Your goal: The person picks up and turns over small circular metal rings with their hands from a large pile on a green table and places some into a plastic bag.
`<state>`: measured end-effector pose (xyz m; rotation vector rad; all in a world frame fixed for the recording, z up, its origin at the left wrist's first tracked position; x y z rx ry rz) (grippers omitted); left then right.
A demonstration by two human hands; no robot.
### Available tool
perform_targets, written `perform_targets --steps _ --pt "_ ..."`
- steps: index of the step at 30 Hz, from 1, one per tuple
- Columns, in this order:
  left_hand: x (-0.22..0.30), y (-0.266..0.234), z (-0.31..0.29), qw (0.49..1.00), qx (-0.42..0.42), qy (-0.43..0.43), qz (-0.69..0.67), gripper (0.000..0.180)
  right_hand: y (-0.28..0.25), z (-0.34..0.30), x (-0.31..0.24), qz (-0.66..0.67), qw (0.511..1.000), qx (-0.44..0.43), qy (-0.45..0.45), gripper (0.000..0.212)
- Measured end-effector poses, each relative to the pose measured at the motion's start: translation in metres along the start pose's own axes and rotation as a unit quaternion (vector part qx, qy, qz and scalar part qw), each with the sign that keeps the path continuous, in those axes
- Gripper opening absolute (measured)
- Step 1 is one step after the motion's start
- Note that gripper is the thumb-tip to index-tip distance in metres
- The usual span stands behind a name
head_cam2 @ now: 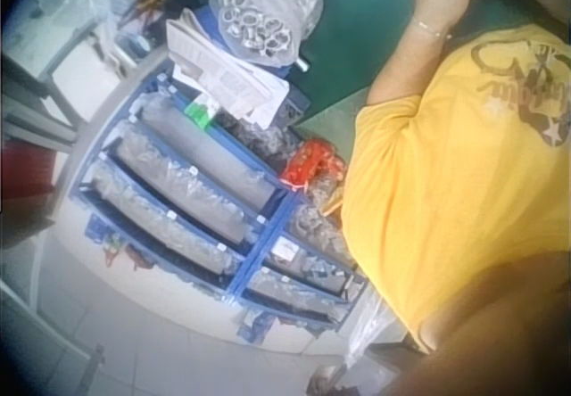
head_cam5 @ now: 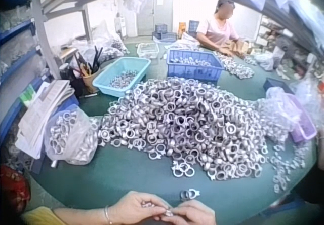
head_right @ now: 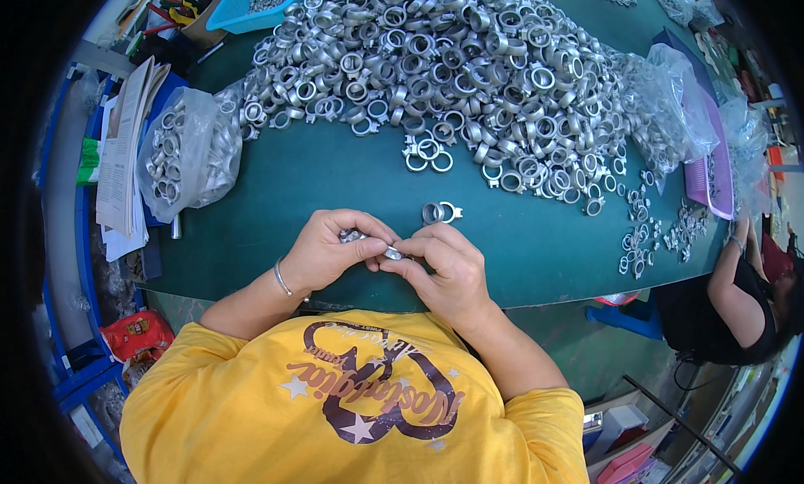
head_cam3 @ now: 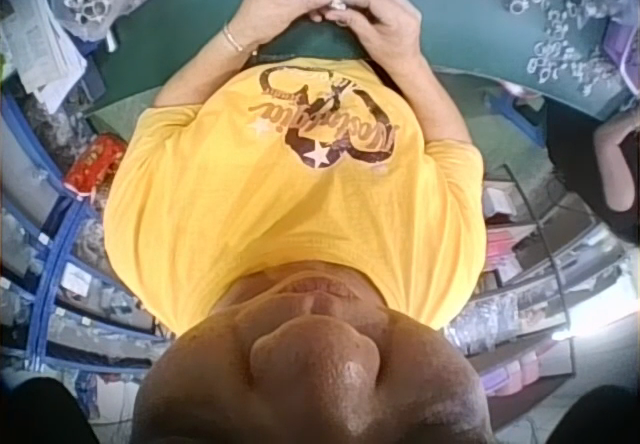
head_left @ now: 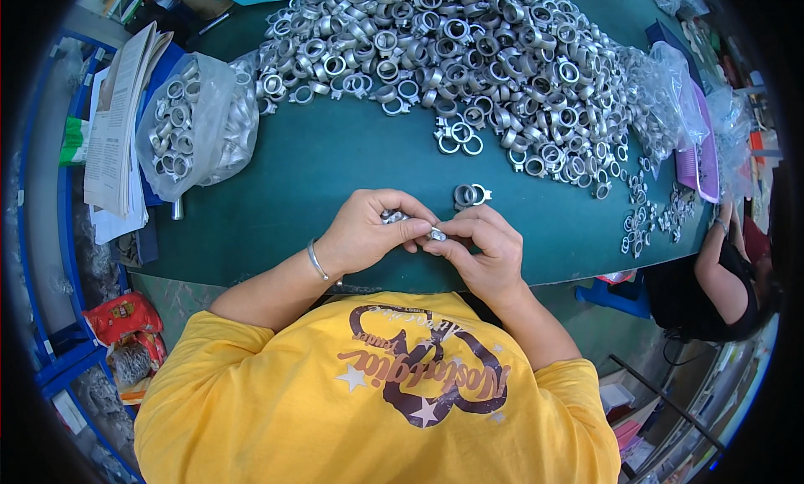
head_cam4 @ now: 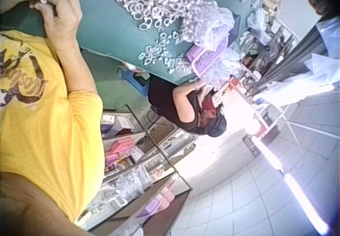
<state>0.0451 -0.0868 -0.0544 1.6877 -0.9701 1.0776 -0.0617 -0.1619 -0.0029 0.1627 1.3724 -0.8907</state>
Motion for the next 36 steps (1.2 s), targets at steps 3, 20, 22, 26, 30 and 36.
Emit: perform_targets --steps 3,20,22,26,30,36 --pt "-0.001 -0.001 -0.001 1.000 0.004 -0.008 0.003 0.013 0.001 0.000 0.000 -0.001 1.000 0.000 -0.002 0.020" --pt "0.008 0.001 -0.003 0.998 0.058 -0.030 -0.005 0.008 -0.210 0.038 -0.038 -0.242 0.848 0.428 -0.199 0.016" --pt "0.008 0.001 -0.004 0.998 0.062 -0.022 -0.019 0.008 -0.270 0.049 -0.026 -0.194 0.830 0.501 -0.147 0.013" --pt "0.009 0.004 -0.008 0.998 0.062 -0.025 -0.012 0.008 -0.342 0.073 -0.018 -0.360 0.775 0.503 -0.128 0.019" --pt "0.010 0.001 -0.009 0.997 0.076 -0.030 -0.004 0.010 -0.295 0.086 -0.002 -0.405 0.820 0.397 -0.078 0.018" --pt "0.004 0.000 -0.009 0.997 0.070 -0.029 -0.027 0.010 -0.075 0.037 0.010 -0.260 0.965 0.014 -0.034 0.006"
Point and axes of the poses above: each hand's wrist, its own z-axis towards the middle knuckle, its own y-axis out of the palm, x = y × z, the point moved 8 cm from there along z, towards the middle knuckle, and after that the axes turned 5 degrees about y, right-handed, at the moved point
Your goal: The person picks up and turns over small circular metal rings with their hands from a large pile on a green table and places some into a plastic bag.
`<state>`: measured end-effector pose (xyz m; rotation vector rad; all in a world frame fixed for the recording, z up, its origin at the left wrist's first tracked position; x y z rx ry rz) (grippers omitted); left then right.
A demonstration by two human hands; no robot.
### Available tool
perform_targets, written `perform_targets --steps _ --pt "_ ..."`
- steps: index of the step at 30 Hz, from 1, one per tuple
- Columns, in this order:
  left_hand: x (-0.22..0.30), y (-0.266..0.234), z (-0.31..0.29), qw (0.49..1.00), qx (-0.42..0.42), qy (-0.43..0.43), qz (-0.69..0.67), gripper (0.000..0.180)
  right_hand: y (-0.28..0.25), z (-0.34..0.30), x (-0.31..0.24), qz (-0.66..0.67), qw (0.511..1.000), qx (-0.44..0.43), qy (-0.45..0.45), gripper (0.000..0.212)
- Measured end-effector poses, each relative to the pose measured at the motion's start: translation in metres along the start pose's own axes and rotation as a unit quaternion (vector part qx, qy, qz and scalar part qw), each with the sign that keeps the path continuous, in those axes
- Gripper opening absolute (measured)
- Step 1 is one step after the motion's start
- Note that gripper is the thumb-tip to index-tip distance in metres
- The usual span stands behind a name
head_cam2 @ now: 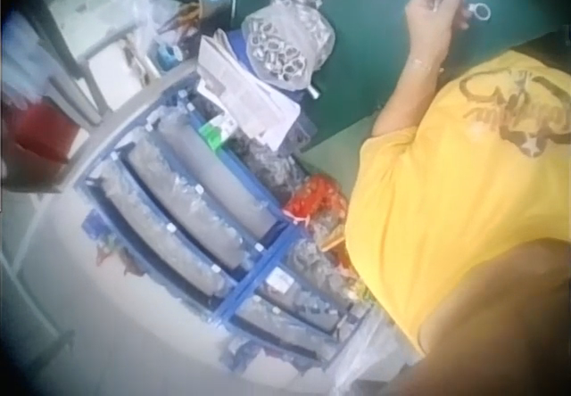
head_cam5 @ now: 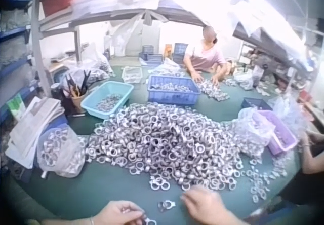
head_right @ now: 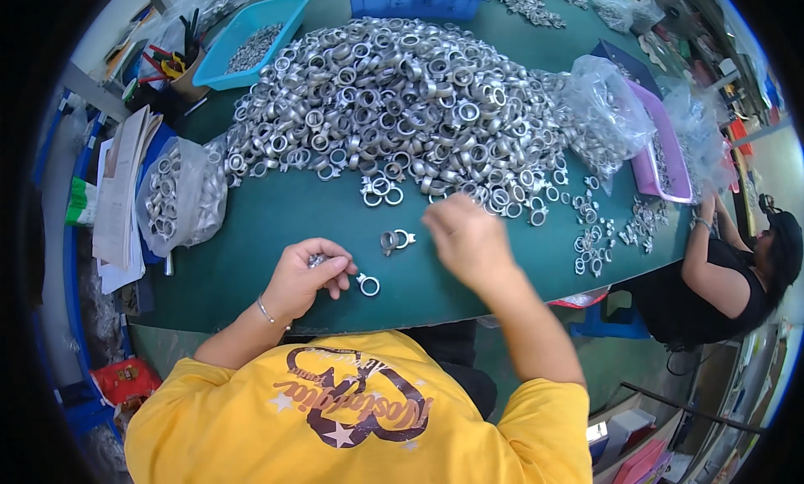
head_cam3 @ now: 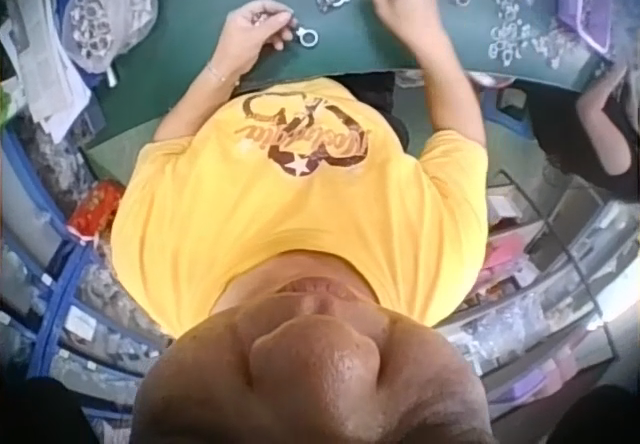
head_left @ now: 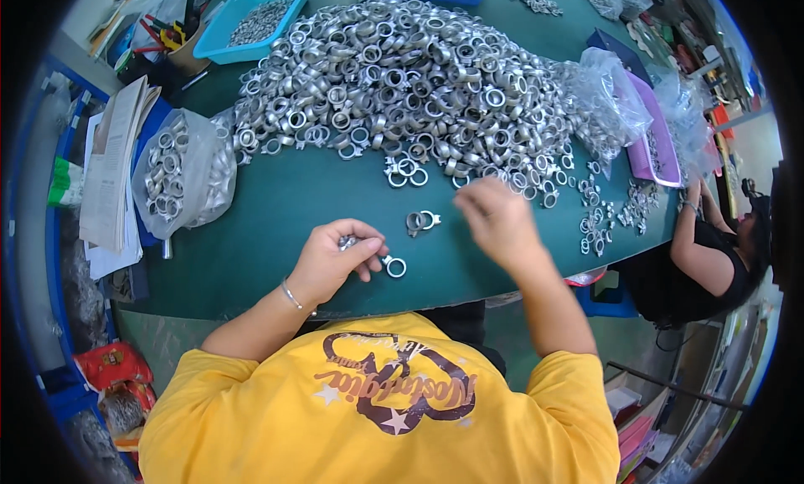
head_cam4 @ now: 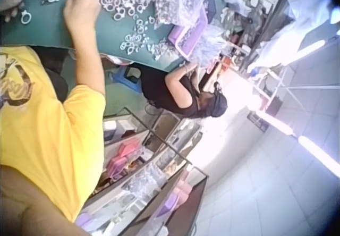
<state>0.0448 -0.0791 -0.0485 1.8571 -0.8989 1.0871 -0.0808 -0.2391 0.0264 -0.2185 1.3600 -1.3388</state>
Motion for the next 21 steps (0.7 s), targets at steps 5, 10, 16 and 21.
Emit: perform_targets --steps 5,10,16,21 --pt "0.002 0.008 0.002 1.000 -0.016 0.010 0.013 0.012 0.043 -0.016 -0.015 0.002 0.994 -0.029 0.102 0.017" --pt "-0.004 0.010 0.002 1.000 -0.022 0.001 0.019 0.012 0.042 -0.021 -0.020 0.021 0.998 -0.007 0.061 0.011" --pt "0.002 0.021 0.004 0.998 -0.038 -0.003 0.046 0.016 0.045 -0.029 -0.024 0.305 0.939 -0.003 0.156 0.011" --pt "0.034 0.025 0.000 0.951 -0.033 0.234 0.198 0.014 0.046 -0.031 -0.035 0.378 0.920 0.004 0.106 0.017"
Point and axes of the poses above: each hand's wrist, its own z-axis towards the middle knuckle, its own y-axis out of the palm, x = y × z, the point moved 8 cm from there along z, towards the middle knuckle, and after that the axes turned 5 degrees about y, right-handed, at the moved point
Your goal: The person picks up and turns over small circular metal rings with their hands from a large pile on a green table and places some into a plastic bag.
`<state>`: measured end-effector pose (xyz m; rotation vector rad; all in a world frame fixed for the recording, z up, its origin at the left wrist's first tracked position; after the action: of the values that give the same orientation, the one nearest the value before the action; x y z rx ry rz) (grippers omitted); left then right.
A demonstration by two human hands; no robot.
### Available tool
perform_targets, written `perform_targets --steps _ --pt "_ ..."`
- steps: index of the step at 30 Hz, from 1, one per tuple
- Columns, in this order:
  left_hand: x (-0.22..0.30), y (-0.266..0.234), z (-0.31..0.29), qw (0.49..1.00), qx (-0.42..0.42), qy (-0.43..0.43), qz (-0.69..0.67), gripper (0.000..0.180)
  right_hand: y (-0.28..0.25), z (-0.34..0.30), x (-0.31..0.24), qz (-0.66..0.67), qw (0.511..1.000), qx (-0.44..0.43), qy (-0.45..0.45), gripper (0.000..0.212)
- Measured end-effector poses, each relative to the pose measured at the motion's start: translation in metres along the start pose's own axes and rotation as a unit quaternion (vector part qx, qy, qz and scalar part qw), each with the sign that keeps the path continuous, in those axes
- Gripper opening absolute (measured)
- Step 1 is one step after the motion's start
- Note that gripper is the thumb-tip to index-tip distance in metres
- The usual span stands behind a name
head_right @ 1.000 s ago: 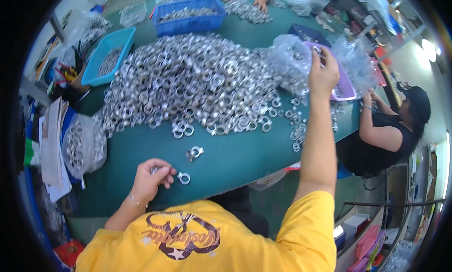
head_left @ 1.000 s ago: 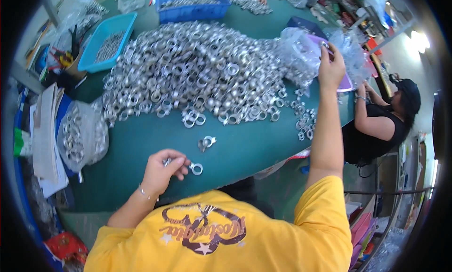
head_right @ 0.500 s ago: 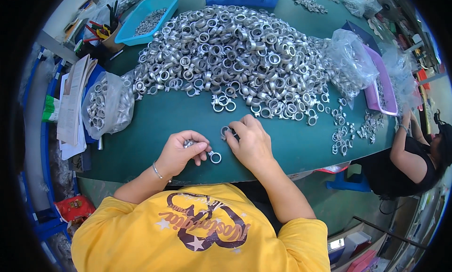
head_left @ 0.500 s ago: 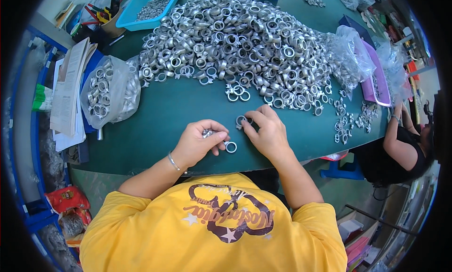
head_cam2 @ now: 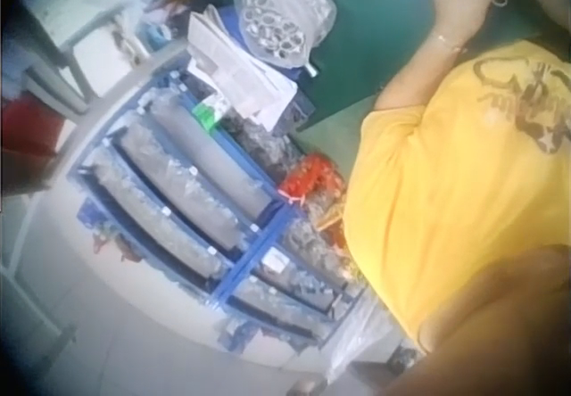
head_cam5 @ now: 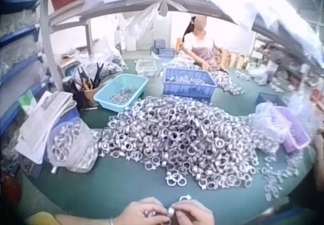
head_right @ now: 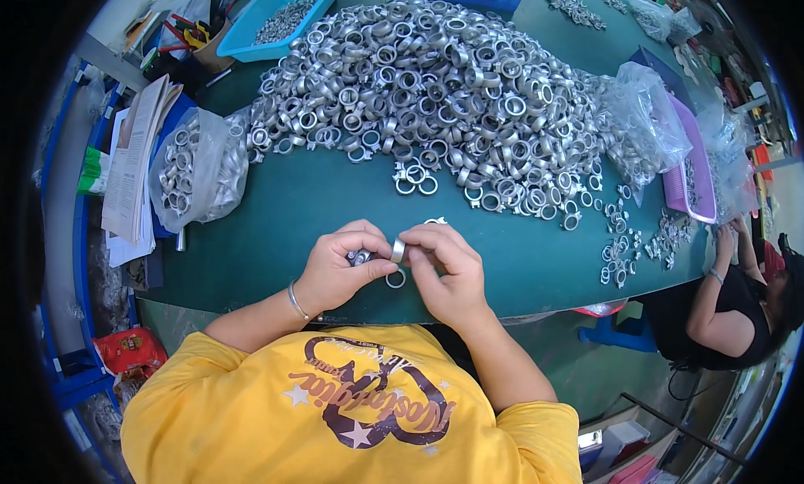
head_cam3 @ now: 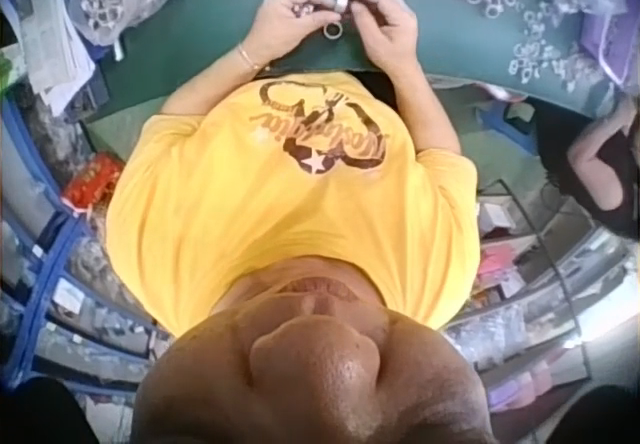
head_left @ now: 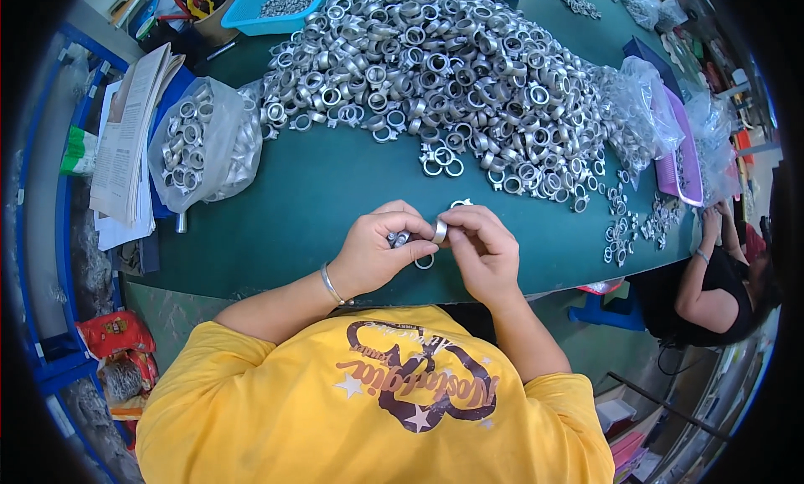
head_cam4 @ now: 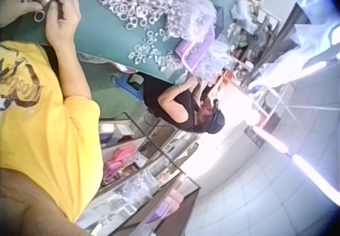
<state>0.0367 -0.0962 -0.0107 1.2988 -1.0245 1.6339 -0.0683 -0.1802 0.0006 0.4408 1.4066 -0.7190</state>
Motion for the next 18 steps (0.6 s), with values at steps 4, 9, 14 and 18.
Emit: perform_targets --steps 4,9,14,18 --pt "0.005 -0.001 -0.001 0.998 -0.005 0.048 0.036 0.016 0.006 -0.007 0.029 0.069 0.979 -0.106 0.158 0.027" --pt "0.003 -0.005 -0.002 1.000 0.026 -0.001 0.007 0.015 0.004 -0.005 0.008 0.100 0.993 -0.050 0.025 0.036" --pt "0.000 -0.002 -0.001 0.999 0.003 -0.017 -0.039 0.011 0.005 -0.007 -0.010 -0.049 0.992 -0.029 -0.111 0.045" --pt "0.003 -0.002 0.001 1.000 0.002 0.020 -0.004 0.010 0.007 -0.006 -0.020 -0.051 0.991 0.003 -0.122 0.039"
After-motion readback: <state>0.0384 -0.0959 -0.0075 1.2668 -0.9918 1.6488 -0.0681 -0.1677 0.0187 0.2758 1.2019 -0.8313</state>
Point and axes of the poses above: each hand's wrist, its own z-axis towards the middle knuckle, its own y-axis out of the palm, x = y × z, the point moved 8 cm from there along z, towards the middle knuckle, and after that the axes turned 5 degrees about y, right-handed, at the moved point
